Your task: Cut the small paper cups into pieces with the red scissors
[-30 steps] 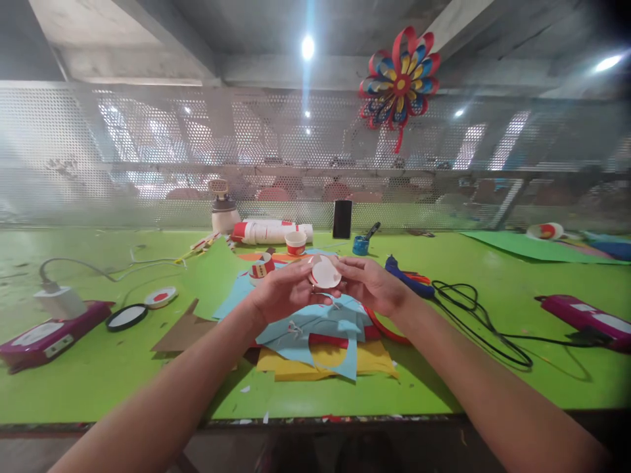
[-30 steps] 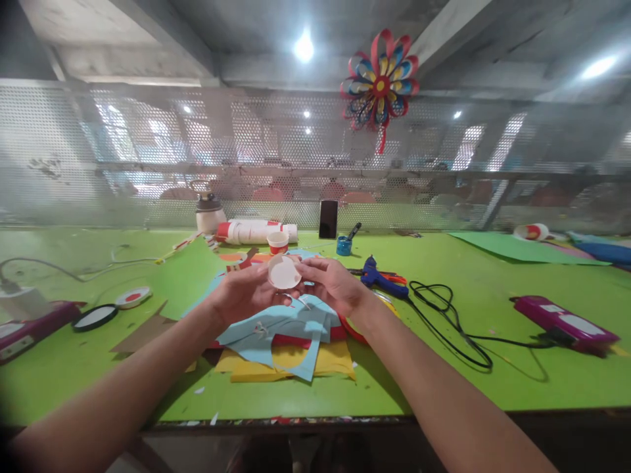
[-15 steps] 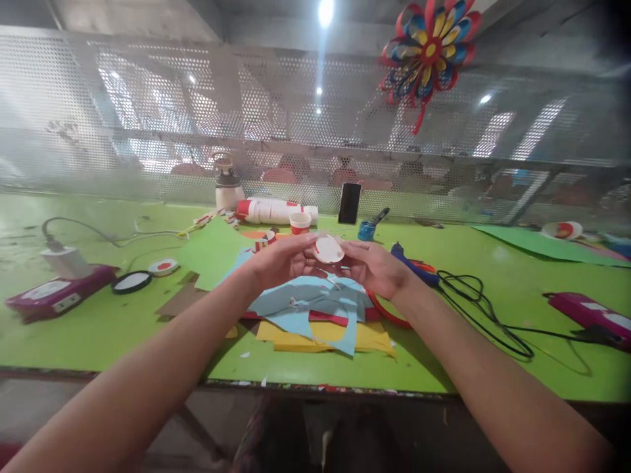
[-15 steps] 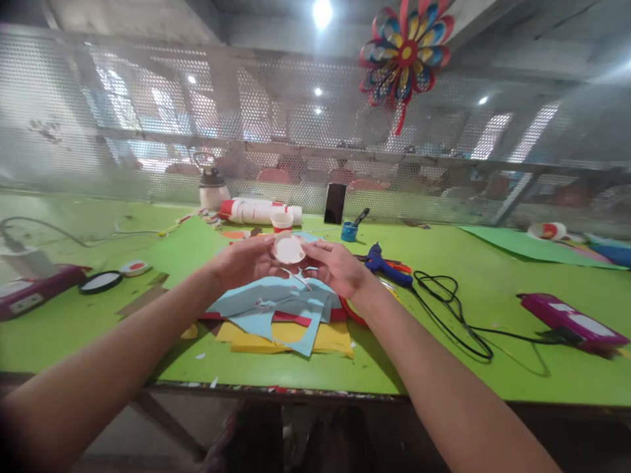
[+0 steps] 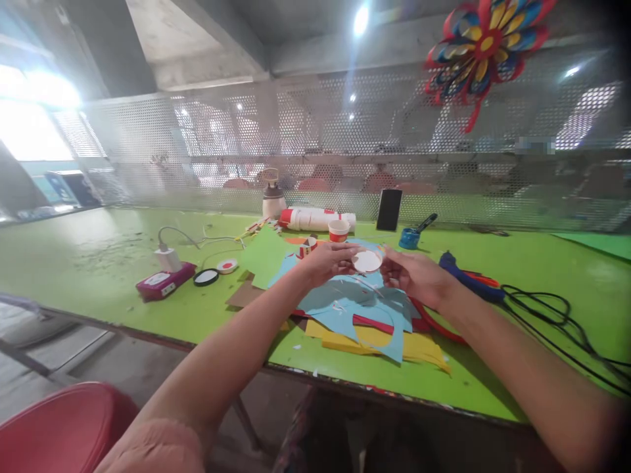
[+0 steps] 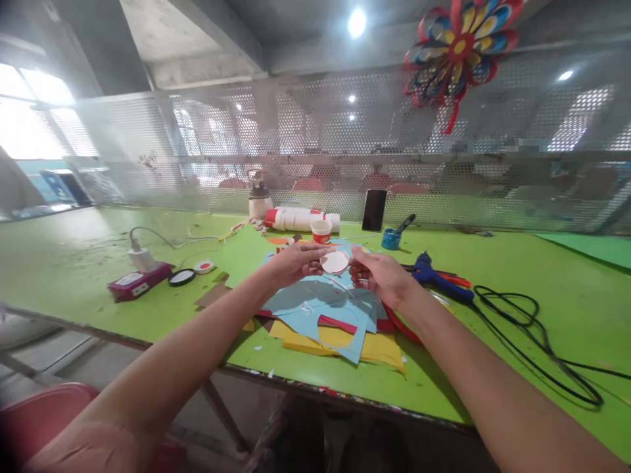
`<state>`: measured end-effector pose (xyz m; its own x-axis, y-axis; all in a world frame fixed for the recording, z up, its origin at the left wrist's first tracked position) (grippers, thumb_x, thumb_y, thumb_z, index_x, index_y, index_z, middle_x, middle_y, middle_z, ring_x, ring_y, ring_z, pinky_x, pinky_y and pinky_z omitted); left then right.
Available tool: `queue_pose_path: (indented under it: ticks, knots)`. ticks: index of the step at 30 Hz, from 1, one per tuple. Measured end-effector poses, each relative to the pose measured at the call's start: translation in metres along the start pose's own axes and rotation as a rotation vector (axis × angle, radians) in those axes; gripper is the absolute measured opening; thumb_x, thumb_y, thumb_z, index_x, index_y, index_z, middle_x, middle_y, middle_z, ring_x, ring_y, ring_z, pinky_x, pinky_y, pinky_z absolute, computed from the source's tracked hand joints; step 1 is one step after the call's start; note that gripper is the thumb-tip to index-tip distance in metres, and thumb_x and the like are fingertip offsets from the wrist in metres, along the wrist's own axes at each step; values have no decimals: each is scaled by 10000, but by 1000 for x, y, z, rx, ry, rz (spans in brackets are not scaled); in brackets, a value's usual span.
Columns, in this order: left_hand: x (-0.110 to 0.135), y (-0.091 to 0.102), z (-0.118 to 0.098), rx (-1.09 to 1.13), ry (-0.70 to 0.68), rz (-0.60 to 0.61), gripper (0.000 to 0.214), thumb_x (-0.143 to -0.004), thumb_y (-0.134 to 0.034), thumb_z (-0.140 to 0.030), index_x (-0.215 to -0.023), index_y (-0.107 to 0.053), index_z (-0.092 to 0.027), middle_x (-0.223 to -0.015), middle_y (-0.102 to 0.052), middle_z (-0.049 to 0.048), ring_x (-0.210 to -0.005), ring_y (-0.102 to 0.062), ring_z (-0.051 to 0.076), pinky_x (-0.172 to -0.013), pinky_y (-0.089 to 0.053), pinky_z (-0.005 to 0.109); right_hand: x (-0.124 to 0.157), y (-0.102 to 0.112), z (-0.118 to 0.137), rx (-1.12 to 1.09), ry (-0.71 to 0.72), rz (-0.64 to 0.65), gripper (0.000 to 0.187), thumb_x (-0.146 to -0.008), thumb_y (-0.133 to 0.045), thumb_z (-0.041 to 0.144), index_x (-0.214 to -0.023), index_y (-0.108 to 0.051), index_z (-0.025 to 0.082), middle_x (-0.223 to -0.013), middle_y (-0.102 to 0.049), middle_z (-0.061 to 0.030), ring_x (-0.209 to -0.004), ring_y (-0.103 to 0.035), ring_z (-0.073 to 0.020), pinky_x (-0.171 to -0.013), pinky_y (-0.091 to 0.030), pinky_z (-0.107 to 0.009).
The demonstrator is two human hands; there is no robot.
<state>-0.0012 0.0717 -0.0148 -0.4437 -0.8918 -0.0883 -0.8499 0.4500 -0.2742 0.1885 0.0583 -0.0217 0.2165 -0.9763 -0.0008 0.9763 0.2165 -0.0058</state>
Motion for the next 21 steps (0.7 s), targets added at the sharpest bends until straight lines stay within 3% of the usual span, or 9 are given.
queue_pose_path:
  ticks: [5,10,15,19,21]
  knots:
    - [-3,15,-16,-133,-69,-137,127,-826,-683,-137,-916,-745,-72,-705,-686,82,-549,-598,89,-583,-503,233,-9,5,-10,284,5,-88,275,-971,-549,392,-902,-623,135,-750,-610,21,-574,-565,-89,-542,-499,-239]
    - [12,44,-59,-351,-142,-297,208,-773,-748,-177,-958,-737,-81,-700,-674,58,-557,-574,73,-624,-505,238,-14,3,-17,568,28,-105,228,-960,-578,353,-1017,-635,140,-915,-662,-22,-708,-635,-127,-624,-551,-283]
    - [79,103,-96,-673,-133,-467,406,-690,-795,-329,-1022,-732,-104,-821,-717,77,-618,-595,100,-676,-514,281,-14,5,-12,763,104,-109,251,-965,-565,372,-1030,-638,141,-937,-669,-30,-743,-648,-141,-661,-560,-306]
    - [145,149,-102,-1011,-92,-669,461,-625,-783,-457,-930,-749,-113,-687,-710,63,-602,-619,180,-602,-497,313,-12,5,-5,918,204,-101,262,-962,-563,391,-966,-650,144,-901,-671,-20,-746,-645,-146,-680,-554,-314]
    - [167,162,-99,-1159,-109,-732,478,-670,-728,-486,-1000,-736,-140,-688,-715,50,-651,-644,205,-624,-495,312,-10,2,-2,995,252,-88,263,-956,-569,395,-936,-655,147,-894,-672,-17,-760,-645,-152,-703,-550,-324]
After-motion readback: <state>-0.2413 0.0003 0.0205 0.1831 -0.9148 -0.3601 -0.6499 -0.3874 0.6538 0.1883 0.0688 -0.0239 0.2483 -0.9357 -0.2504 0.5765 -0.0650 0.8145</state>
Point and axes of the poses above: each hand's wrist, its own x-axis away from the middle knuckle, its own y-axis out of the back of the hand, z = x × y, the point moved 3 cm from there along -x, towards the middle knuckle
